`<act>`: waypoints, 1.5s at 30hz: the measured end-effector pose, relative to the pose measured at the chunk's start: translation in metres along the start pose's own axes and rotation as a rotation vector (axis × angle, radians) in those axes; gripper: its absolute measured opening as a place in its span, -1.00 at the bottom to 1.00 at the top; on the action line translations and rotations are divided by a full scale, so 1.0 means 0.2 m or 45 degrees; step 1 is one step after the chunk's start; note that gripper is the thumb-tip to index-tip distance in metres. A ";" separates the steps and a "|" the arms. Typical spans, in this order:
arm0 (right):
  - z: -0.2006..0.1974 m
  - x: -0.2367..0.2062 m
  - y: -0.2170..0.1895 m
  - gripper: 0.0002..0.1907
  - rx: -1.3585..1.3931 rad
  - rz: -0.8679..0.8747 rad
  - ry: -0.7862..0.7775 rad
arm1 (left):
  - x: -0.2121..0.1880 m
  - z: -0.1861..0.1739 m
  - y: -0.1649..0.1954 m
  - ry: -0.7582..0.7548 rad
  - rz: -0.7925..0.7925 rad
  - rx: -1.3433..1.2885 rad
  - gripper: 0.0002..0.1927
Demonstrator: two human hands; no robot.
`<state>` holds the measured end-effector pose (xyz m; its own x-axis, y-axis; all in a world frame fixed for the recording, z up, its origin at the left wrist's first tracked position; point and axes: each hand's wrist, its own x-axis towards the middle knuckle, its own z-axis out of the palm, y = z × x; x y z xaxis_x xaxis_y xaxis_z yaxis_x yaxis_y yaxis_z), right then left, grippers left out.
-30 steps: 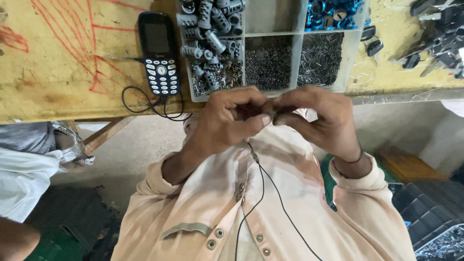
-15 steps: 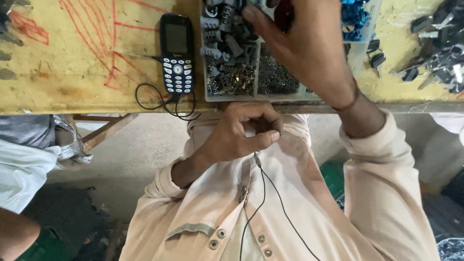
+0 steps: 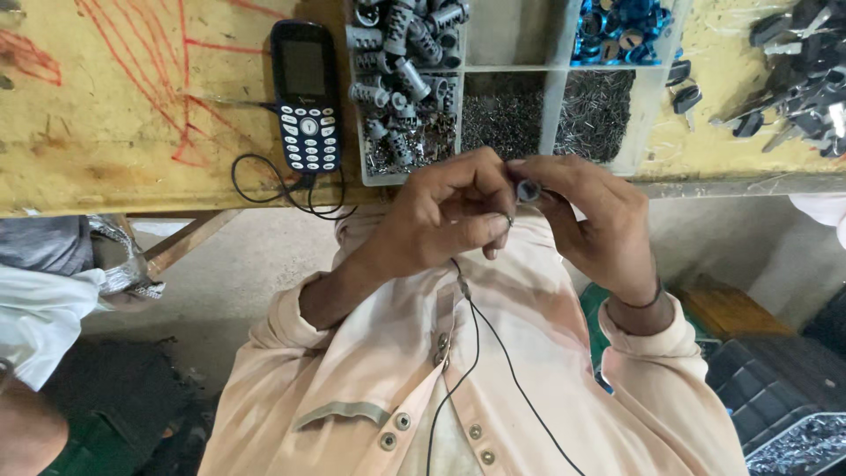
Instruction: The person sits at a workbench and assembles small components by hand. They pick small metal pins and springs from a compartment tray, insert them into blue plastic housings, press the parts together, and place finished assemblies aside, repeating the cycle with one part at a time.
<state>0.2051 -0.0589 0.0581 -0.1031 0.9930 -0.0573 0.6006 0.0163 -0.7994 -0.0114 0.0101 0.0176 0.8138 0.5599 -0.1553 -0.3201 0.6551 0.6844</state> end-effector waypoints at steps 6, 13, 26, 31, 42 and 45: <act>0.02 0.10 -0.06 -0.63 0.124 -0.073 0.132 | -0.01 0.02 -0.02 0.353 -0.123 0.184 -0.84; 0.01 0.05 -0.04 -0.54 0.017 -0.001 -0.024 | -0.03 0.02 -0.02 0.435 -0.091 0.289 -0.82; 0.01 0.04 -0.04 -0.51 0.004 0.000 -0.011 | -0.04 0.05 0.00 0.432 -0.096 0.317 -0.81; 0.03 0.02 -0.04 -0.52 -0.009 -0.148 0.066 | -0.03 0.04 -0.01 0.425 -0.108 0.345 -0.80; -0.03 0.01 -0.03 -0.53 -0.231 -0.323 0.023 | -0.03 0.06 -0.04 0.400 -0.014 0.316 -0.86; -0.05 0.00 -0.03 -0.54 -0.193 -0.299 0.037 | -0.02 0.07 -0.02 0.369 -0.033 0.282 -0.86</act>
<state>0.2101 -0.0585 0.0684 -0.2322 0.9629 0.1376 0.6747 0.2614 -0.6903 -0.0065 -0.0014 0.0252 0.6391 0.6859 -0.3480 -0.1630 0.5629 0.8103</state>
